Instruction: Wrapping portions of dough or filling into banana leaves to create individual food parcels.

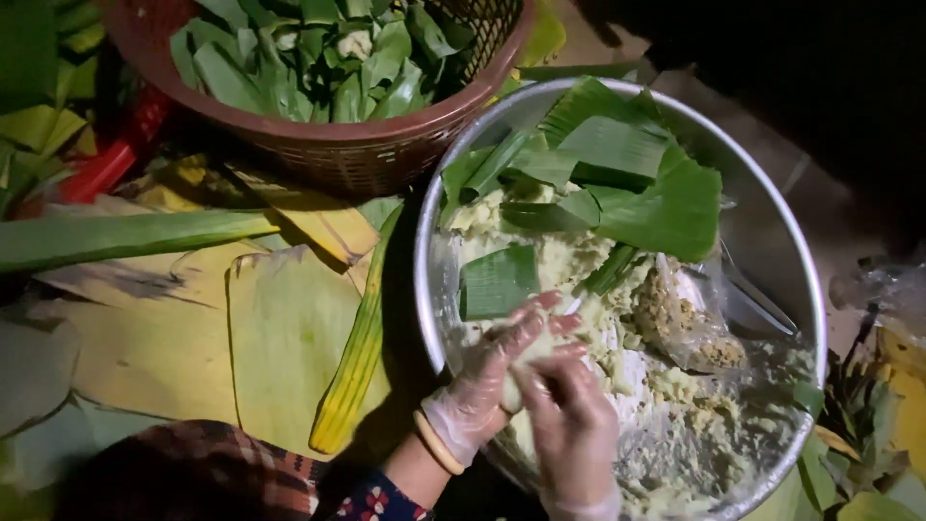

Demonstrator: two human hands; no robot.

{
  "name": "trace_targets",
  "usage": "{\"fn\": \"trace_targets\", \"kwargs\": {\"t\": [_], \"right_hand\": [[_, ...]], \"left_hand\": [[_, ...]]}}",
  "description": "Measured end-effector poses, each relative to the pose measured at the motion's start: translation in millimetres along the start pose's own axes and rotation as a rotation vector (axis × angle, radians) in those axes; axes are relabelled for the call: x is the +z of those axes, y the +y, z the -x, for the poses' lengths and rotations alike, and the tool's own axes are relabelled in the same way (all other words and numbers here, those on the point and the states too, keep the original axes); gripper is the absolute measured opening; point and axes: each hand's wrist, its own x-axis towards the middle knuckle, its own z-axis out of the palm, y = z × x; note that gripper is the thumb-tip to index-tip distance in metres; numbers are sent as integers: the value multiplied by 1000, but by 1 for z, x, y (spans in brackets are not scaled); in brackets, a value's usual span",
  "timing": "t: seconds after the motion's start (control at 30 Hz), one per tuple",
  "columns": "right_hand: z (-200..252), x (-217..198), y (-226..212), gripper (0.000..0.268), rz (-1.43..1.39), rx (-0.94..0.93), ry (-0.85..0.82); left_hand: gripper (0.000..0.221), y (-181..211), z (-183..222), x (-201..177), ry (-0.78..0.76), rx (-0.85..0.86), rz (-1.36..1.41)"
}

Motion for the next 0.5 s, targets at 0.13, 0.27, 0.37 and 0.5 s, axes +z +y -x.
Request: {"fn": "trace_targets", "kwargs": {"t": [0.13,0.27,0.37,0.5], "right_hand": [[-16,-17,-26,21,-31,142,-86],[-25,-32,-63,55,-4,653,164],[-7,-24,3,103,32,258,-254],[-5,10,20,71,294,-364,-119]], "left_hand": [[32,9,3,5,56,138,-166],[47,7,-7,-7,-43,93,67],[56,8,1,5,157,215,-194],[29,-8,-1,-20,153,22,-86]]}}
